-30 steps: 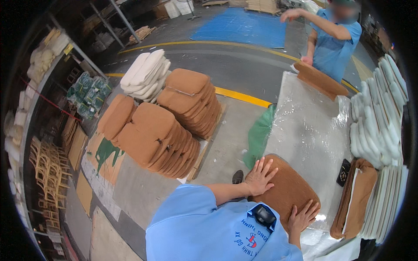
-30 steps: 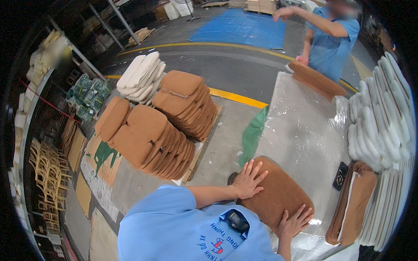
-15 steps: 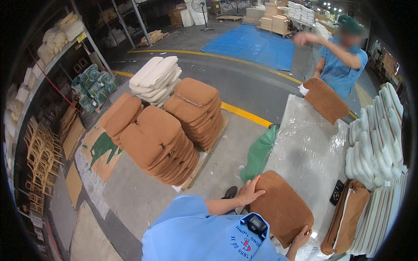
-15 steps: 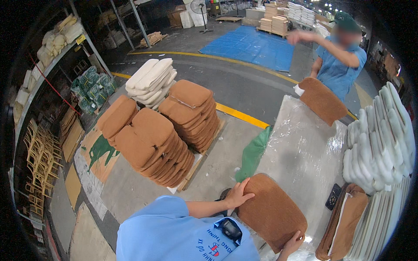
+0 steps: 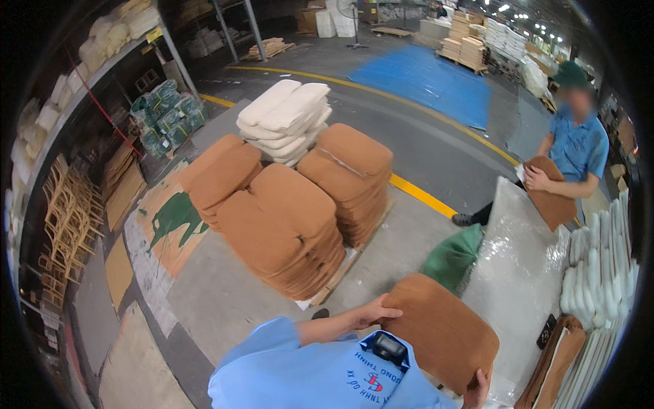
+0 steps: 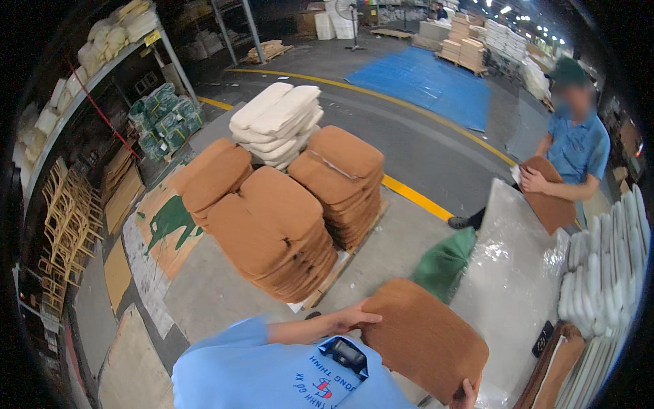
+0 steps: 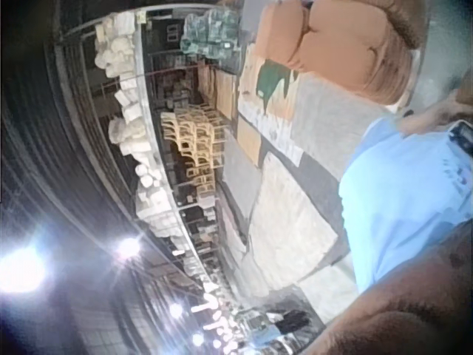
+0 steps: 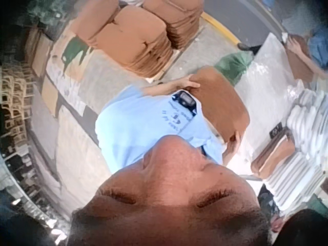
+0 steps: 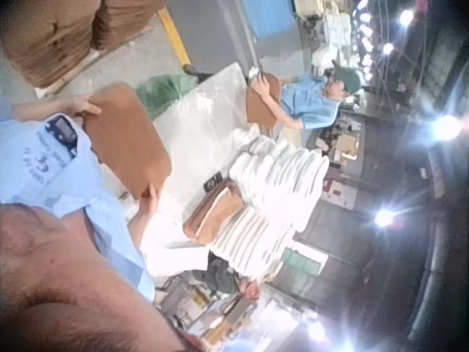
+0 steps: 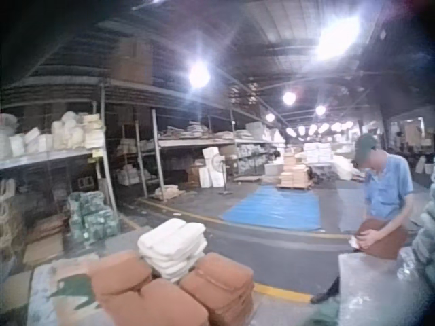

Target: The person inserts white pillow inserts into brown pillowcases, folds the edges, and stacks the finished pillows on a table. The person repeats this process for multiple units in a factory setting.

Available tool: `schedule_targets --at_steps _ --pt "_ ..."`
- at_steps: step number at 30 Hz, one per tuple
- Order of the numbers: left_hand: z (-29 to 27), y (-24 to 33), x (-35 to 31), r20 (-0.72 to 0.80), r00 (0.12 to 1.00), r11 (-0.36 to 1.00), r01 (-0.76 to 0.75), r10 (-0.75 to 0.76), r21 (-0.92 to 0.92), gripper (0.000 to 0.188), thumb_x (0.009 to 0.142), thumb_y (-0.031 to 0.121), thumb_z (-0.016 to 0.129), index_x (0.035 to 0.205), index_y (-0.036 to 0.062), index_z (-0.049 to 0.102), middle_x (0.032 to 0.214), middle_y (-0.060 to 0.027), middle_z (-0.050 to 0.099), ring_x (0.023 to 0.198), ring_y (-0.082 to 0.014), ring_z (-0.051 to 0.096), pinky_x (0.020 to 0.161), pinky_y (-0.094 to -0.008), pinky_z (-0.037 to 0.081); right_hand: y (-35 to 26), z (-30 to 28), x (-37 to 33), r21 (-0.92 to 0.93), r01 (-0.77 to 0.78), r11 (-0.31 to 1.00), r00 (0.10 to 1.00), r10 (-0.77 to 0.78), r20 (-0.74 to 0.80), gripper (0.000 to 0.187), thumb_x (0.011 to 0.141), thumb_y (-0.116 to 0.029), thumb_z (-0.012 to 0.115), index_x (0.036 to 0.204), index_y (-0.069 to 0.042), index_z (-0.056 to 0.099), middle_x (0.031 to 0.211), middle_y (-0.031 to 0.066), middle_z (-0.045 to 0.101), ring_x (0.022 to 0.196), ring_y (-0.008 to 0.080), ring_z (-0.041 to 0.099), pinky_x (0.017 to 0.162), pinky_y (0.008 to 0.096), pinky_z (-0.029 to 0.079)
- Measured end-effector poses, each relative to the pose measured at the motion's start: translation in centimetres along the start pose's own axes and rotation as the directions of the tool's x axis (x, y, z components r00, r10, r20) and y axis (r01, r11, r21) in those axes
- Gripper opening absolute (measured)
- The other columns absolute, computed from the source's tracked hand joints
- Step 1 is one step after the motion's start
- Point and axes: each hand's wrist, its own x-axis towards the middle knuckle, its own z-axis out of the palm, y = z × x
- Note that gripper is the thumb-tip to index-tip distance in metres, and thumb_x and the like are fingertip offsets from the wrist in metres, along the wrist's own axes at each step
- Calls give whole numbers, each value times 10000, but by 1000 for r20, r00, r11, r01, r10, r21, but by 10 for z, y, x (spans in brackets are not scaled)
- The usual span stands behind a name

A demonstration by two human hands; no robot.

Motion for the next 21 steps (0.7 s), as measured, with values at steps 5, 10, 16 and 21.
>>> schedule_targets --at_steps 5,10,16,21 --pt "-129 56 -128 -325 943 986 -119 75 -116 717 952 241 829 1569 135 481 1473 -57 632 1355 -215 598 1093 -426 520 35 194 81 -16 -25 1000 978 28 207 699 905 -11 644 1574 -5 445 1477 152 601 1343 295 606 1096 425 519" --pt "-227 99 -252 -628 737 849 -478 249 -224 542 988 285 792 1454 123 568 1309 -22 720 1101 -185 711 763 -336 588 40 436 165 -194 54 979 858 54 511 624 986 -40 664 1574 -22 454 1388 118 667 1231 244 673 1038 375 556" --pt "-283 175 -326 -813 375 588 -807 445 -50 516 1008 342 768 1442 145 569 1248 -11 722 972 -155 714 594 -281 532 -14 670 177 -45 224 973 820 -164 548 548 1105 -309 626 1589 -107 464 1237 7 685 999 133 693 813 243 548" --pt "-343 210 -326 -834 241 467 -884 497 24 543 1029 351 740 1488 148 533 1356 -43 691 1143 -238 703 840 -380 621 30 664 187 -183 177 967 868 -66 492 410 1105 -367 623 1417 -101 617 1088 -9 707 827 99 633 713 254 511"
